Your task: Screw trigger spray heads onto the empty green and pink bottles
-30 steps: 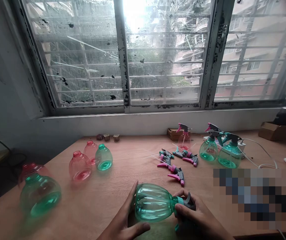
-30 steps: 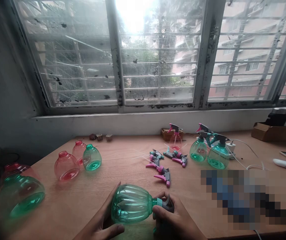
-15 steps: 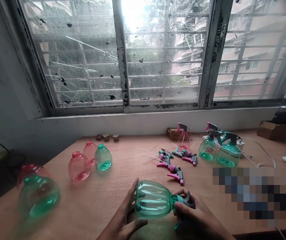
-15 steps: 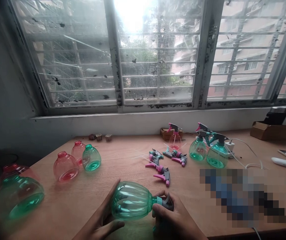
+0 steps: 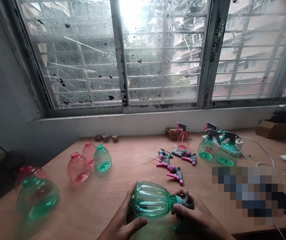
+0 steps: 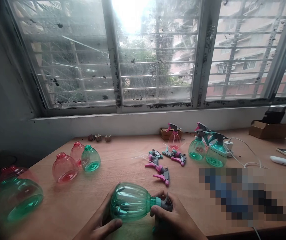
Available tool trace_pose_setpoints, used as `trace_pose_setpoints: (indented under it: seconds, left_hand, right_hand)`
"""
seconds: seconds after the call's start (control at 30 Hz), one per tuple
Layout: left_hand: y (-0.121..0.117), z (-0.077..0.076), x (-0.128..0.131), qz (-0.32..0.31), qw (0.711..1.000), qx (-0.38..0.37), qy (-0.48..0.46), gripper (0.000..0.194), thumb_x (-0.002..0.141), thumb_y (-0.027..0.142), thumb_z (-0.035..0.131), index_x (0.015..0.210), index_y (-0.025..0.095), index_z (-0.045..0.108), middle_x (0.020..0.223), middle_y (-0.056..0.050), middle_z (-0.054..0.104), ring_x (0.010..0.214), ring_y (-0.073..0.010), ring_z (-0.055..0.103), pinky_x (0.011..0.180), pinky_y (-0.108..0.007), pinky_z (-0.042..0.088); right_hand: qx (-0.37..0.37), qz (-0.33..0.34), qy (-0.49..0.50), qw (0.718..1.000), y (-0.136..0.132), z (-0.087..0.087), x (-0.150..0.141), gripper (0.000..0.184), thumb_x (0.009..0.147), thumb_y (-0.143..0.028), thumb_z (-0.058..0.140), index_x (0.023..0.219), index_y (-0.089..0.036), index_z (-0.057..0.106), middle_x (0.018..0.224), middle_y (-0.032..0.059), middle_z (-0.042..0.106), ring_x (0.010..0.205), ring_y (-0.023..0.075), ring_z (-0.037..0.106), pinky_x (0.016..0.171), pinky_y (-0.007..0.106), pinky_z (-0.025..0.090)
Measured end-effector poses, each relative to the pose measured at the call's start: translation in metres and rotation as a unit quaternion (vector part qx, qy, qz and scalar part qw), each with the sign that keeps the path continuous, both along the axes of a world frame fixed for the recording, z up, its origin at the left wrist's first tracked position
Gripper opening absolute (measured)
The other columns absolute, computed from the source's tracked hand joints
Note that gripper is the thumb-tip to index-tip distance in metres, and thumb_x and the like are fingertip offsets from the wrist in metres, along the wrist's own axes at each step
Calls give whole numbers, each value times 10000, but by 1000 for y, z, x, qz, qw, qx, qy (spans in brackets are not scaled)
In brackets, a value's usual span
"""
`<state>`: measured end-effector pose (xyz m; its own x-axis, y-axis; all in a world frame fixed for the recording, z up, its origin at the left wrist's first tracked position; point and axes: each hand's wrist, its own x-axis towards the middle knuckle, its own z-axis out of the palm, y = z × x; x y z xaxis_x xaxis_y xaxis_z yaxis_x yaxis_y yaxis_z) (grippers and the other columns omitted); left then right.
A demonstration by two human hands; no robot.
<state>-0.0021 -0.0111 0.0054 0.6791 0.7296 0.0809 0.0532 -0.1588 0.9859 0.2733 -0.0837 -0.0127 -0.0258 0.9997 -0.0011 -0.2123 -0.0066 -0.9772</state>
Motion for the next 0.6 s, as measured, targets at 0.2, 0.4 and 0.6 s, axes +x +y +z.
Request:
trace_pose_setpoints:
  seconds: [0.2, 0.4, 0.6]
  left_hand:
    - [3, -8, 2, -14, 999, -9, -44, 984, 876, 440, 759, 1609, 323, 112, 1652, -72, 308, 1530, -333, 230, 1260, -488, 219]
    - [7, -19, 2, -28, 996, -19, -85, 970, 876, 365, 782, 1598, 372, 134, 1613, -54, 389, 1510, -340, 283, 1227, -450, 318]
    - [5, -17, -1, -7, 997, -26, -76, 1059, 812, 387, 843, 1601, 349, 139, 1649, -68, 310, 1520, -353, 253, 1218, -463, 338]
  right_hand:
    - [-1, 4, 18, 1000, 1, 1, 0, 517, 722, -478, 876, 1021, -163, 596, 638, -14, 689, 574, 153, 619, 550, 240, 488]
    - [5, 9, 35, 999, 0, 1, 0, 496, 731, -462, 872, 1004, -167, 580, 706, 7, 723, 571, 157, 643, 549, 249, 506]
    - [3, 19, 37, 999, 0, 1, 1, 471, 758, -456, 860, 982, -160, 570, 703, 12, 735, 573, 144, 648, 570, 246, 517]
